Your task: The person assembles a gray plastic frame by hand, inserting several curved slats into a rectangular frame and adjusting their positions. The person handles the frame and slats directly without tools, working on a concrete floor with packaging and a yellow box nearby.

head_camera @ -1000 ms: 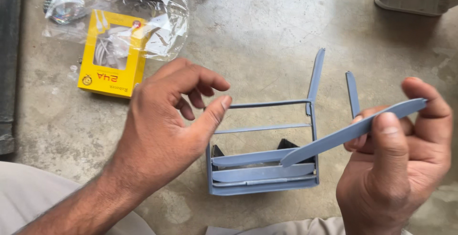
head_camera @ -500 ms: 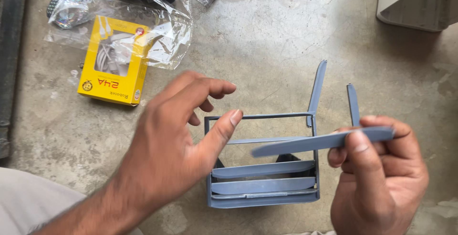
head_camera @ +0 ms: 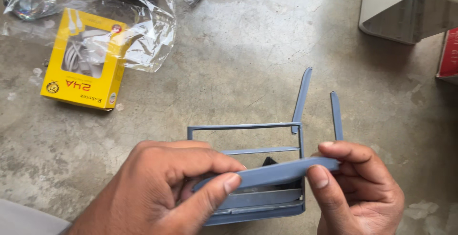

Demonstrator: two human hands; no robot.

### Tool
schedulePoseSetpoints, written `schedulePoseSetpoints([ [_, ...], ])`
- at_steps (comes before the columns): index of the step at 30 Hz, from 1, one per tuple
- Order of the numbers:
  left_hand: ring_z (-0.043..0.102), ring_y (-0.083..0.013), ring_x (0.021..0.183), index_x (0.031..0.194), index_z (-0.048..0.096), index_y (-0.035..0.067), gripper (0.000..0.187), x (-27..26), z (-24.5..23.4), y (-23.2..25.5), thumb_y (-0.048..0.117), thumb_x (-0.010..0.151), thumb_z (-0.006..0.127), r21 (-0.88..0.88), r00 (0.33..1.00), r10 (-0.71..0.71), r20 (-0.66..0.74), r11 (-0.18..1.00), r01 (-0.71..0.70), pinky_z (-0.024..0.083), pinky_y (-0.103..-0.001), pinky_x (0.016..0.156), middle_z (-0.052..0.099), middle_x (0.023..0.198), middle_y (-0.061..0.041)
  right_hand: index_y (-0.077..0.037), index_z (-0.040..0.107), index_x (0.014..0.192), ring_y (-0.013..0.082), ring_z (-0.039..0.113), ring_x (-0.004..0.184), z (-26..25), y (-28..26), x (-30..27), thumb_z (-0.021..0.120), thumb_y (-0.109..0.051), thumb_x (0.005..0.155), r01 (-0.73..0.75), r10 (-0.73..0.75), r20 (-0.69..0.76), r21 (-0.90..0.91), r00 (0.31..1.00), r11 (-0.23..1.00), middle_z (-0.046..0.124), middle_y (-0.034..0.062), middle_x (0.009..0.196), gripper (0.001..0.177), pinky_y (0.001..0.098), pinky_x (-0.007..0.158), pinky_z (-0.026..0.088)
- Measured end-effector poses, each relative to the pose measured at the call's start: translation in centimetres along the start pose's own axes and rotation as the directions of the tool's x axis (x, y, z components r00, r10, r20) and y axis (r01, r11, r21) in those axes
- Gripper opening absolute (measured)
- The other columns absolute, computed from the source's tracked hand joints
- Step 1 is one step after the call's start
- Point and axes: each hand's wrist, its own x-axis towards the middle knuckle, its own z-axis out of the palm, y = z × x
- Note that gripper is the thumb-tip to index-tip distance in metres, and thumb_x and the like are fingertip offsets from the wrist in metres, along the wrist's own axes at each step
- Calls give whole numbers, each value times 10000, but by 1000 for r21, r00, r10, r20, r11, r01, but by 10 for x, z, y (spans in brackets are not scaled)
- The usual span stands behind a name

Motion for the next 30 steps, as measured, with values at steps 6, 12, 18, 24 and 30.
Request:
schedulePoseSetpoints([
  [6, 719, -130, 851, 1096, 853, 67, 265, 4, -4, -3, 242, 943, 725, -177, 996, 80, 31, 982, -73, 600, -308, 736, 795, 918, -60, 77, 697, 1188, 163, 633, 897, -9, 7, 14, 636, -14, 979, -16, 6, 41, 240, 999, 971, 730, 162, 995, 236, 311, 768, 497],
  [12, 784, -69, 871, 1140, 799, 40, 277, -2, -4, 6, 225, 954, 710, -275, 982, 186, 36, 946, -169, 628, -248, 769, 852, 926, -42, 68, 742, 1107, 170, 619, 821, -16, 2, 15, 662, -27, 949, -4, -15, 117, 161, 993, 987, 730, 150, 938, 202, 320, 746, 500],
  [18, 552, -66, 623, 1113, 844, 104, 256, -10, -2, 18, 192, 890, 753, -41, 998, -56, 9, 998, 57, 488, -265, 535, 744, 686, -64, 46, 778, 1033, 153, 631, 774, -32, 4, 17, 692, -64, 906, -50, 36, 248, 49, 968, 998, 732, 120, 859, 188, 305, 705, 513],
  [24, 644, -52, 627, 1077, 836, 141, 220, -9, -5, 20, 200, 887, 742, 10, 1000, -12, 24, 1000, 12, 556, -245, 576, 806, 686, -19, 46, 782, 1014, 145, 642, 772, -38, 8, 27, 697, -62, 897, -128, 104, 337, 50, 936, 991, 733, 116, 857, 181, 296, 697, 528],
  [30, 689, -200, 804, 1059, 756, 100, 261, -11, 1, 12, 219, 830, 795, 430, 713, 697, -74, 668, -608, 564, -345, 680, 693, 842, -51, 28, 748, 953, 148, 672, 745, -32, 15, 24, 747, 7, 829, -167, 125, 307, 114, 944, 979, 749, 129, 858, 125, 296, 645, 532],
])
